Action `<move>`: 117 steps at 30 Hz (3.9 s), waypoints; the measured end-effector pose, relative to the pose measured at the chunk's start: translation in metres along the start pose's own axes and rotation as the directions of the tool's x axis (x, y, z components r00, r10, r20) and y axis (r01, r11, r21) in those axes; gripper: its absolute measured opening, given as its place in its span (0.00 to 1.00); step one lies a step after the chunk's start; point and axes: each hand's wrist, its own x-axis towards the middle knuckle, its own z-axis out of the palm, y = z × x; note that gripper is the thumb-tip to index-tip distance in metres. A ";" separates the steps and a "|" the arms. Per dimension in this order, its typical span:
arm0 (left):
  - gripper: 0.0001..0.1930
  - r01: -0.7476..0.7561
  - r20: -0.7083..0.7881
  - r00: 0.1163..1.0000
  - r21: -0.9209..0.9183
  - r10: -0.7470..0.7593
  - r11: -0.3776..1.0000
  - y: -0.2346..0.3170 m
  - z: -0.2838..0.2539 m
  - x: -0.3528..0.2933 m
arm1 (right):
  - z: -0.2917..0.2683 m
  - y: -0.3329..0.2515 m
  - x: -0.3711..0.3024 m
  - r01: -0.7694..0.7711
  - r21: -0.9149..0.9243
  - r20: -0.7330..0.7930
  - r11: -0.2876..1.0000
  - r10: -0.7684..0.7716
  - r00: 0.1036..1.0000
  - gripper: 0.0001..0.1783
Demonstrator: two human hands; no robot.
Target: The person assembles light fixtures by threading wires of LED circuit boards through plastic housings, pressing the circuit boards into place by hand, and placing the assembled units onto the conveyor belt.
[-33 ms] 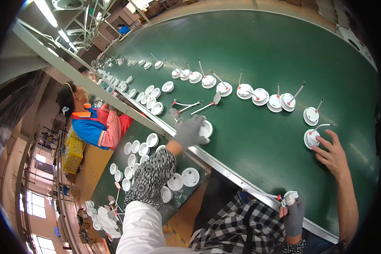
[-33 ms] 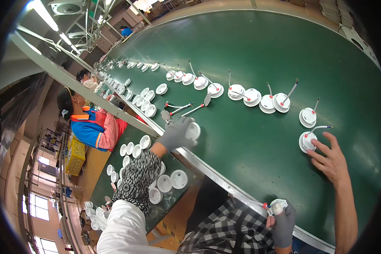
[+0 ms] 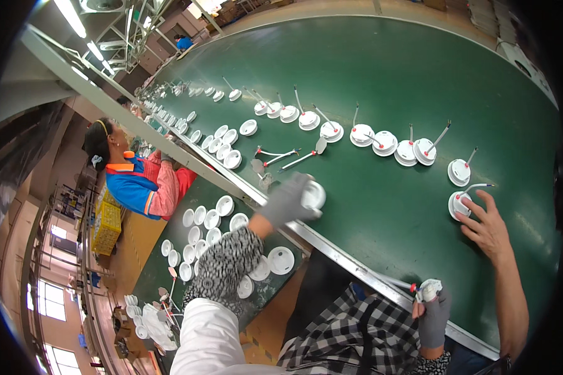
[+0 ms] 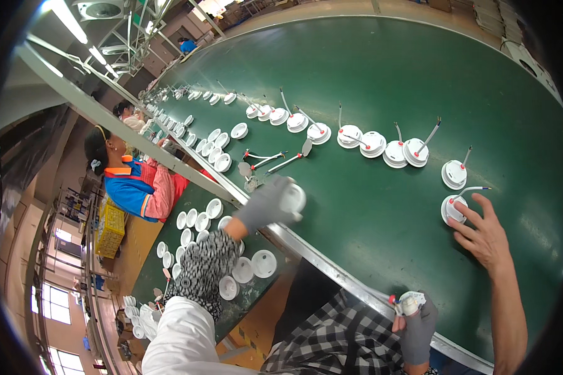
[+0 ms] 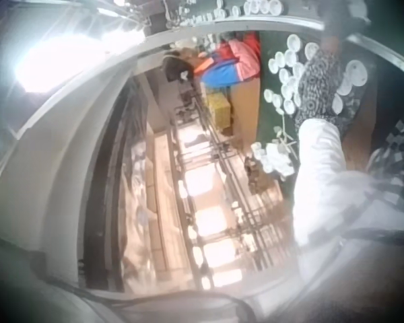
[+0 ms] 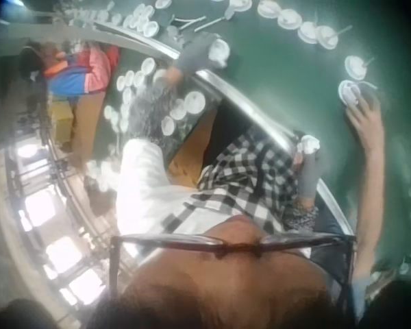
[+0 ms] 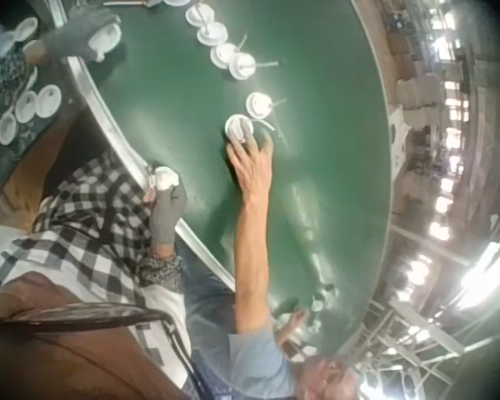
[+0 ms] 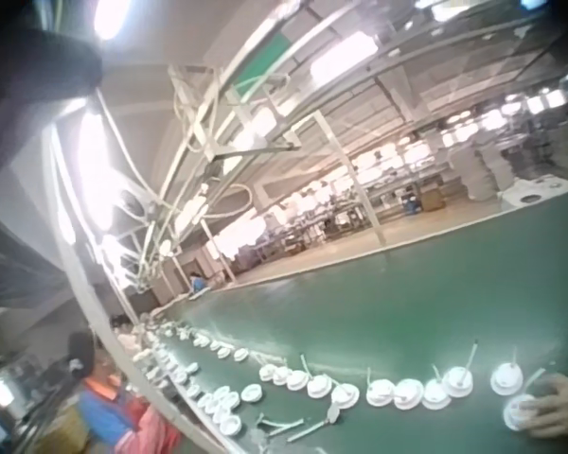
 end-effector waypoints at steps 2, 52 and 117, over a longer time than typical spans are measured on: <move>0.33 0.131 0.235 0.972 -0.445 -0.025 0.886 0.076 -0.001 -0.028 | 0.016 0.003 0.001 0.188 -0.064 -0.093 0.980 -0.193 0.977 0.17; 0.40 -0.029 -0.224 0.964 -0.624 -0.143 0.781 0.152 0.084 -0.191 | 0.006 -0.020 -0.074 0.007 -0.127 0.175 0.992 0.015 0.984 0.09; 0.16 0.292 0.298 0.951 -0.953 -0.077 -0.077 0.106 0.103 -0.198 | 0.035 0.008 -0.058 0.173 -0.757 0.329 0.631 0.139 0.934 0.44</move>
